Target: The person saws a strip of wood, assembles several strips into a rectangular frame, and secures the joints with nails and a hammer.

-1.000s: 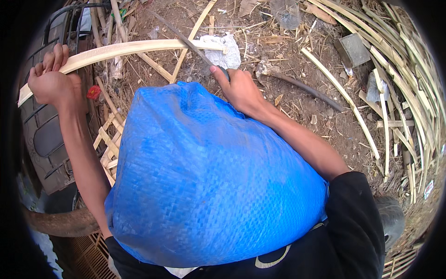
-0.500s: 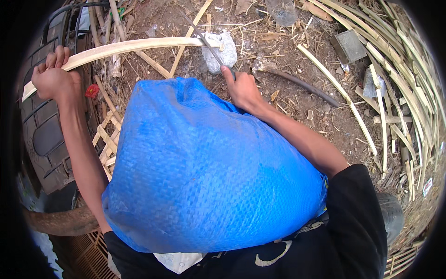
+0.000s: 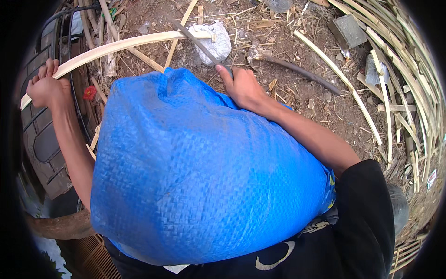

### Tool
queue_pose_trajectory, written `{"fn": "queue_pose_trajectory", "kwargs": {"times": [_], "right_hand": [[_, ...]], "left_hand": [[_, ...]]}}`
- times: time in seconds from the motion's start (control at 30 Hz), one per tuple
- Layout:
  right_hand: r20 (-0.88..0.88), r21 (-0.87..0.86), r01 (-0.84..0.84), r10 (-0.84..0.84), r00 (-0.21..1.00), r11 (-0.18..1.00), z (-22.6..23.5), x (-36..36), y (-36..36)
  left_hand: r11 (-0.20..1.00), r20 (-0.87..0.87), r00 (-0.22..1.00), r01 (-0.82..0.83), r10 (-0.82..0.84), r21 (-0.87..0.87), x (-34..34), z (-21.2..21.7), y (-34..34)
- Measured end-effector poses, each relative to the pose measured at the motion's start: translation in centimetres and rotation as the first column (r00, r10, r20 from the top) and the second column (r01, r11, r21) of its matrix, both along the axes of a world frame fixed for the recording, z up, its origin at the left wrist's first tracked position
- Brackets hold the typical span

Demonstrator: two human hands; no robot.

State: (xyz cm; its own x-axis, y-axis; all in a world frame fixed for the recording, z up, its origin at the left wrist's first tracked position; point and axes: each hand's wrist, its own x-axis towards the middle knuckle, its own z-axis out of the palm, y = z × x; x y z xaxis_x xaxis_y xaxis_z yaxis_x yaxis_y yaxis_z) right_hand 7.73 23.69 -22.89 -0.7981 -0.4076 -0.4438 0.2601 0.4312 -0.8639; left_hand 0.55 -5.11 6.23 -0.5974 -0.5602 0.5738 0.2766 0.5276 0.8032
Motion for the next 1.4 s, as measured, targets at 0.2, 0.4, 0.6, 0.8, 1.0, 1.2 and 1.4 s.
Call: {"fn": "queue_pose_trajectory", "kwargs": {"times": [0.2, 0.4, 0.6, 0.8, 1.0, 1.2, 1.4], "right_hand": [[-0.006, 0.064, 0.008, -0.007, 1.000, 0.998, -1.6, -0.6, 1.8], [0.088, 0.008, 0.092, -0.092, 0.992, 0.996, -1.8, -1.2, 1.9], [-0.023, 0.055, -0.035, 0.036, 0.999, 0.998, -0.1, 0.0, 2.9], [0.089, 0.109, 0.001, -0.011, 0.996, 0.994, -0.1, -0.7, 3.7], [-0.055, 0.059, -0.080, 0.084, 0.995, 0.995, 0.7, -0.8, 5.1], [0.013, 0.175, -0.022, 0.020, 1.000, 0.984, -0.4, -2.3, 5.8], [-0.100, 0.127, -0.039, 0.052, 0.994, 0.991, 1.8, -1.1, 6.3]], "left_hand": [[0.998, 0.017, 1.000, -0.010, 0.009, 0.069, -1.2, -1.6, -0.2], [0.996, 0.072, 0.993, 0.093, -0.092, -0.010, -1.6, -0.7, -3.9], [0.994, -0.008, 0.994, -0.108, 0.109, 0.027, -1.9, -1.9, -3.0], [0.988, 0.025, 0.996, 0.081, -0.085, 0.131, -1.7, -1.2, -7.5], [0.989, -0.020, 0.997, -0.069, 0.073, 0.133, -2.6, -3.7, -3.7], [0.989, -0.003, 0.998, -0.059, 0.060, 0.136, -0.7, -2.6, -6.1], [0.995, -0.042, 0.995, -0.093, 0.095, 0.040, -1.8, -3.8, -4.2]]}}
